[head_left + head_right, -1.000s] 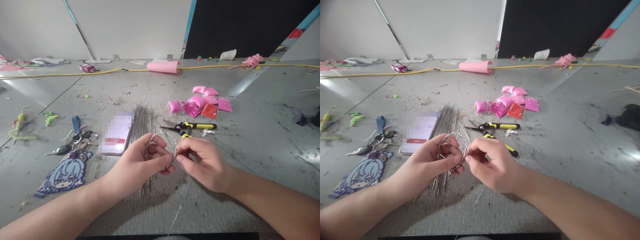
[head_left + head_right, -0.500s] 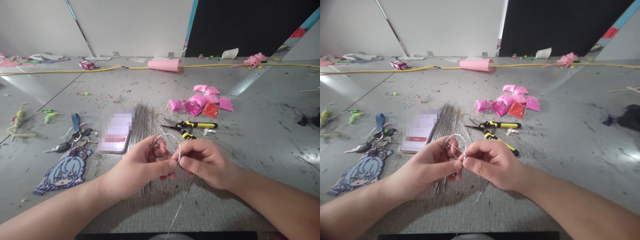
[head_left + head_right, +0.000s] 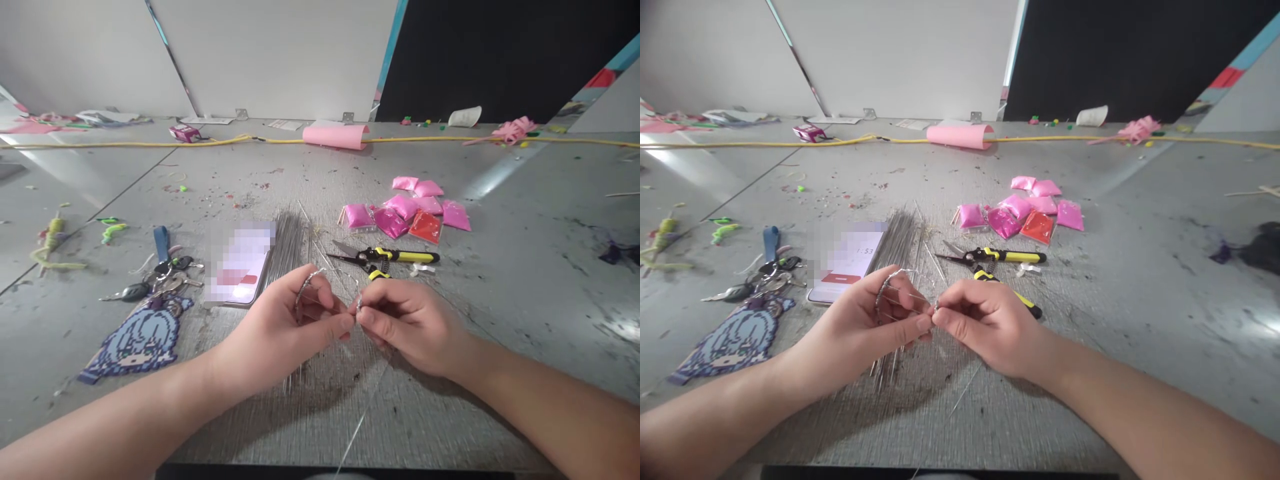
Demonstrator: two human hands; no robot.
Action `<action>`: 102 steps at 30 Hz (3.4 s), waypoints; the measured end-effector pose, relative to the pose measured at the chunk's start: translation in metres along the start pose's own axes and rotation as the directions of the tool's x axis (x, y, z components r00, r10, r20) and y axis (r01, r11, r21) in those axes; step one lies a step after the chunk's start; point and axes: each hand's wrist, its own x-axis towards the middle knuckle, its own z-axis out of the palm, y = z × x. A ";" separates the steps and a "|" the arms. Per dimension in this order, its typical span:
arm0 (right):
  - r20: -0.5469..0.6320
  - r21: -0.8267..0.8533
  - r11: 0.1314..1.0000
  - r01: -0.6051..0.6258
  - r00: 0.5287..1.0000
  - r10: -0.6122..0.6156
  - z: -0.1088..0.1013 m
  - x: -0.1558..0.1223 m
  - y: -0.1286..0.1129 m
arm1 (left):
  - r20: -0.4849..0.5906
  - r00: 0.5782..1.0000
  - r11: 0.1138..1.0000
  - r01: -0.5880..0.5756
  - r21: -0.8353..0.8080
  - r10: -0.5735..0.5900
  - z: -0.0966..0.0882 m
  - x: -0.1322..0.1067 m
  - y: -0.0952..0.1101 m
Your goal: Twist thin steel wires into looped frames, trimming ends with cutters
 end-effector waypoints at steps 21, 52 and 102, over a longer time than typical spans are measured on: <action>-0.281 -0.942 0.198 -0.271 0.959 -0.026 -0.071 0.014 0.020 | -0.306 0.951 0.976 -0.023 -0.218 -0.046 -0.025 0.016 0.008; -0.010 -0.915 0.362 0.176 0.889 -0.457 -0.031 0.009 0.012 | -0.315 0.948 0.819 -0.205 -0.536 0.031 -0.002 0.009 0.003; -0.030 -0.901 0.378 0.214 0.837 -0.546 -0.015 -0.001 0.001 | -0.051 0.941 0.854 -0.325 -0.406 0.334 0.002 -0.016 0.004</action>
